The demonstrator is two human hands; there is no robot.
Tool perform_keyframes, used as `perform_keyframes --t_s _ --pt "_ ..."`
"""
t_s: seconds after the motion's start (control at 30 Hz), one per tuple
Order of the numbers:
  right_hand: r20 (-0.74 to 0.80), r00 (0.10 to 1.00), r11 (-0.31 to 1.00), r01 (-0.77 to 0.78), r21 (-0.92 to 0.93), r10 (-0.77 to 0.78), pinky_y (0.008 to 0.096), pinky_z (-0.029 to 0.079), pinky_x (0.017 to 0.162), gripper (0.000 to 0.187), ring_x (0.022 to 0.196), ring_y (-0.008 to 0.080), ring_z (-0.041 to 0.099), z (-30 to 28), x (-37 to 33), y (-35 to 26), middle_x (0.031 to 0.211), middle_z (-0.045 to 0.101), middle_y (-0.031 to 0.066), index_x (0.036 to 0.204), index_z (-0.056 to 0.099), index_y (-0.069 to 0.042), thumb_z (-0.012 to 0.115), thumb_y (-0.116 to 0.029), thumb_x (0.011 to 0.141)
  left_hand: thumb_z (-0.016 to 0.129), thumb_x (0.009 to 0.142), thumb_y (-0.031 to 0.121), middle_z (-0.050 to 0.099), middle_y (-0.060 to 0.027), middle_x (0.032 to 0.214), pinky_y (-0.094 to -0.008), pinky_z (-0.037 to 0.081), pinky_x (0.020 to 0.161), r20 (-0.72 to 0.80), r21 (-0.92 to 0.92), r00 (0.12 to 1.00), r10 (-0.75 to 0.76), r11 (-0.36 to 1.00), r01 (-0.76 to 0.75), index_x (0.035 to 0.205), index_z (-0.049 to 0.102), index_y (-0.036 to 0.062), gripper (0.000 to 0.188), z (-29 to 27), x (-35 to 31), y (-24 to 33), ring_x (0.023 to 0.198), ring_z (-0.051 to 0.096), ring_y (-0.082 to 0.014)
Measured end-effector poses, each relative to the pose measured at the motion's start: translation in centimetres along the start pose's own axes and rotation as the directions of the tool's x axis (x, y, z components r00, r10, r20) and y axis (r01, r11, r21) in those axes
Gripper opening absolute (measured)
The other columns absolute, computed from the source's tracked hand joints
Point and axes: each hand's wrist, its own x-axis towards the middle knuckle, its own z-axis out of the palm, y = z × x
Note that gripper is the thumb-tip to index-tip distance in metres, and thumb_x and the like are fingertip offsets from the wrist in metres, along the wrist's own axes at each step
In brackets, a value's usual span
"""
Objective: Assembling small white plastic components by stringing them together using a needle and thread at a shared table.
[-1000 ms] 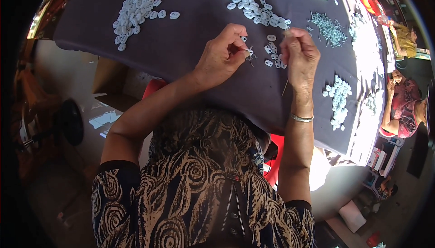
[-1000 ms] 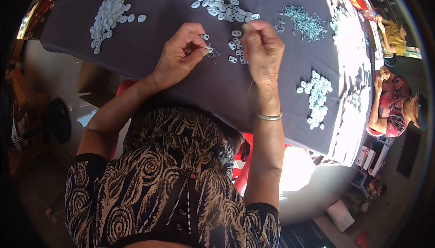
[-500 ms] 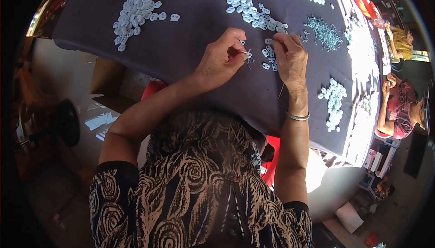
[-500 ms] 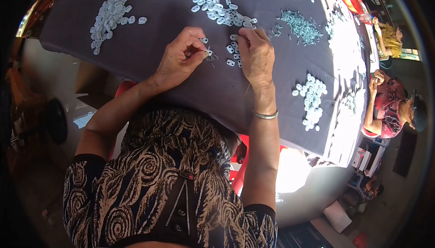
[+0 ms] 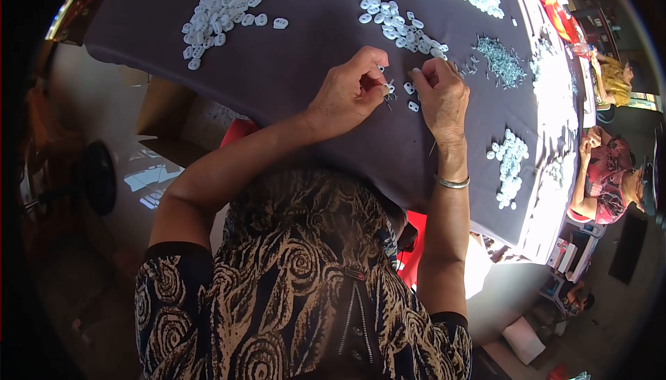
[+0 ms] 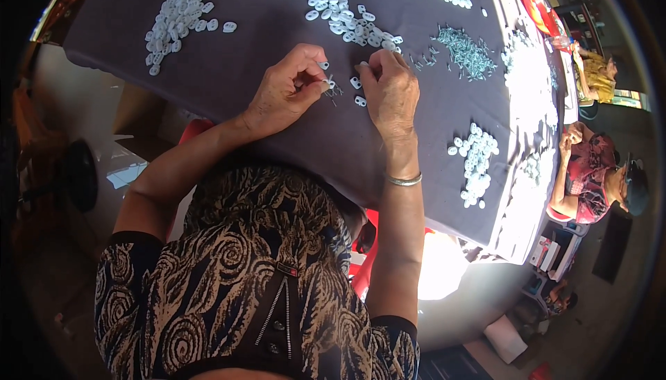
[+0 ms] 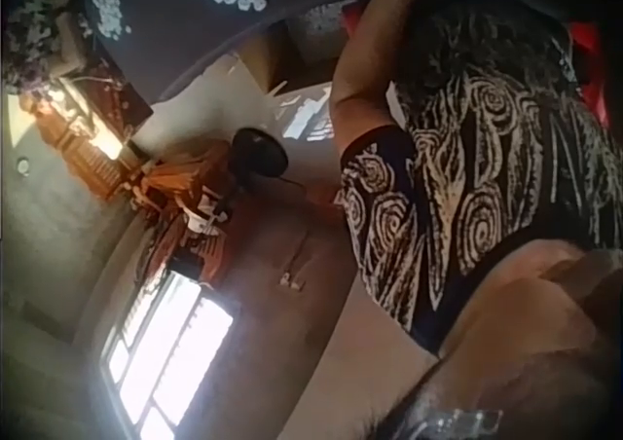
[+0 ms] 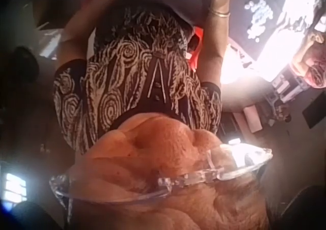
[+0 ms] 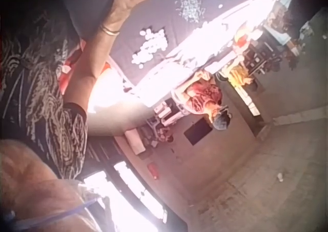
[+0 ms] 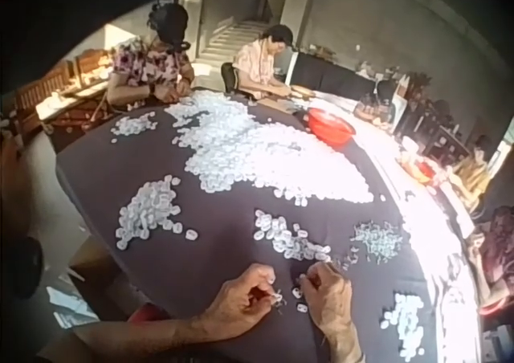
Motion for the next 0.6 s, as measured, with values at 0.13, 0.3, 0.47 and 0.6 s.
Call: perform_keyframes --t_s 0.13,0.3,0.47,0.6 --pt "-0.014 0.999 0.992 -0.033 0.121 0.035 0.0311 0.047 0.057 0.011 0.058 0.019 0.06 0.48 -0.14 -0.17 0.072 0.06 0.0087 0.083 0.063 -0.001 0.07 -0.006 0.076 0.062 0.083 -0.006 0.058 -0.0012 0.082 -0.0188 0.045 0.063 -0.001 -0.001 1.0 -0.004 1.0 0.004 0.11 0.048 0.0043 0.031 -0.03 0.04 0.05 0.072 0.054 -0.0034" --pt "-0.063 0.99 0.989 0.128 0.078 -0.123 0.0263 0.048 0.059 0.011 0.062 0.0131 0.061 0.0 -0.03 -0.02 0.073 0.062 0.0065 0.09 0.063 0.0 0.065 -0.002 0.08 0.062 0.083 -0.005 0.058 -0.001 0.081 -0.0187 0.045 0.063 -0.008 -0.001 1.0 0.017 1.0 -0.017 0.11 0.048 0.0044 0.031 0.01 0.0 -0.17 0.071 0.054 -0.0032" --pt "-0.023 0.995 0.933 -0.078 0.351 0.092 0.0221 0.047 0.06 0.009 0.064 0.006 0.058 0.13 -0.32 -0.25 0.073 0.063 0.0019 0.088 0.064 -0.002 0.067 -0.002 0.08 0.062 0.083 -0.005 0.057 -0.0003 0.08 -0.0184 0.045 0.063 -0.011 0.011 1.0 0.019 1.0 -0.019 0.11 0.049 0.004 0.031 -0.02 -0.04 -0.37 0.071 0.053 -0.0028" --pt "-0.002 0.979 0.874 -0.182 0.451 0.205 0.0201 0.046 0.059 0.009 0.065 0.0027 0.055 0.3 -0.46 -0.29 0.07 0.063 -0.0017 0.086 0.065 -0.005 0.07 -0.002 0.079 0.062 0.083 -0.006 0.056 -0.0001 0.08 -0.0181 0.045 0.063 -0.006 -0.013 1.0 0.0 1.0 0.0 0.11 0.049 0.0037 0.031 0.04 -0.02 -0.13 0.071 0.053 -0.0025"
